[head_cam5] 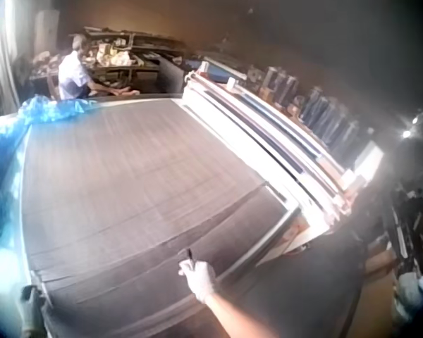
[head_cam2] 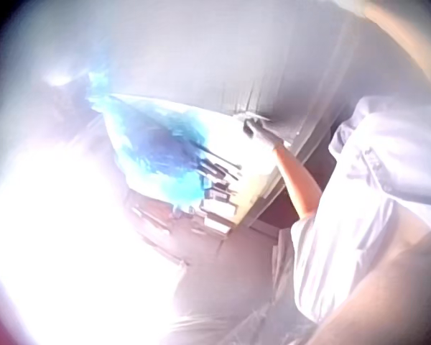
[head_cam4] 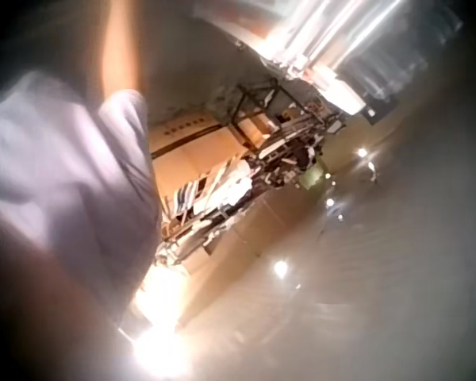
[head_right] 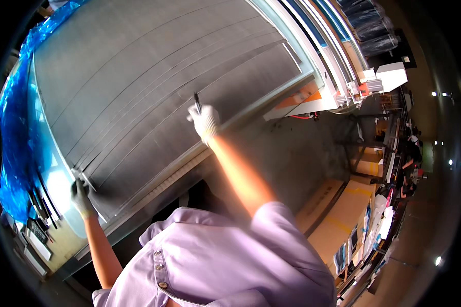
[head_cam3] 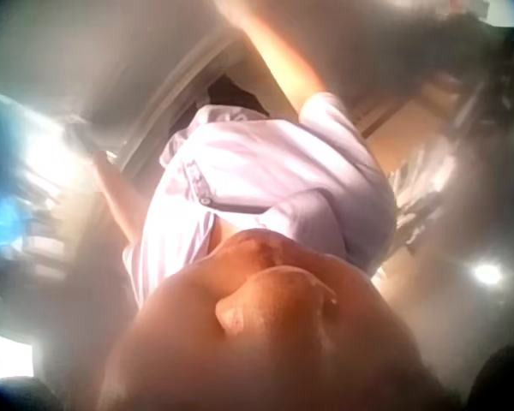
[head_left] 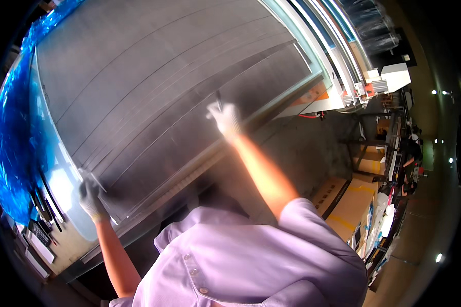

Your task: The person uses a metal ruler and a black marker to draw straight lines on a large sheet of glass. They repeatedly reposition the ruler and draw lines across the surface, then lift and flip the glass sheet to continue marking the other side.

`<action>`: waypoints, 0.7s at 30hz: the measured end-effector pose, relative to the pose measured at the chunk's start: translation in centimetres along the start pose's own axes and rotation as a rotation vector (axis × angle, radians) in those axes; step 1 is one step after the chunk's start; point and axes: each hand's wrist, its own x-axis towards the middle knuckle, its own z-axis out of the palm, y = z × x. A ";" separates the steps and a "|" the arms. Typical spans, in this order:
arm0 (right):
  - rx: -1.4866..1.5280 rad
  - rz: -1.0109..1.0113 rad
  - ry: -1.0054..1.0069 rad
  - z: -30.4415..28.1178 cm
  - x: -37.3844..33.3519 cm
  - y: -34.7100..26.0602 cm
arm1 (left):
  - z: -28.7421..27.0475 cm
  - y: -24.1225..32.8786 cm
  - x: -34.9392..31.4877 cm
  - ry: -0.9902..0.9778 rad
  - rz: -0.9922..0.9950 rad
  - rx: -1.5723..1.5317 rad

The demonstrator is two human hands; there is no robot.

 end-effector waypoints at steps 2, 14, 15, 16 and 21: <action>-0.573 -0.371 -0.032 -2.9 -4.5 -1.0 | -2.8 -3.6 -5.6 0.049 0.319 0.492; -1.074 -0.865 -0.151 -3.7 -10.1 5.6 | -12.9 -6.5 -11.5 -0.116 0.615 1.091; -1.107 -0.830 -0.172 -3.7 -9.9 5.2 | -12.8 -6.2 -11.1 -0.146 0.572 1.115; -1.141 -0.795 -0.185 -3.6 -9.7 4.9 | -12.5 -5.8 -10.6 -0.175 0.534 1.133; -0.880 -0.670 -0.153 -3.5 -10.0 4.5 | -12.1 -5.2 -10.5 -0.084 0.493 1.043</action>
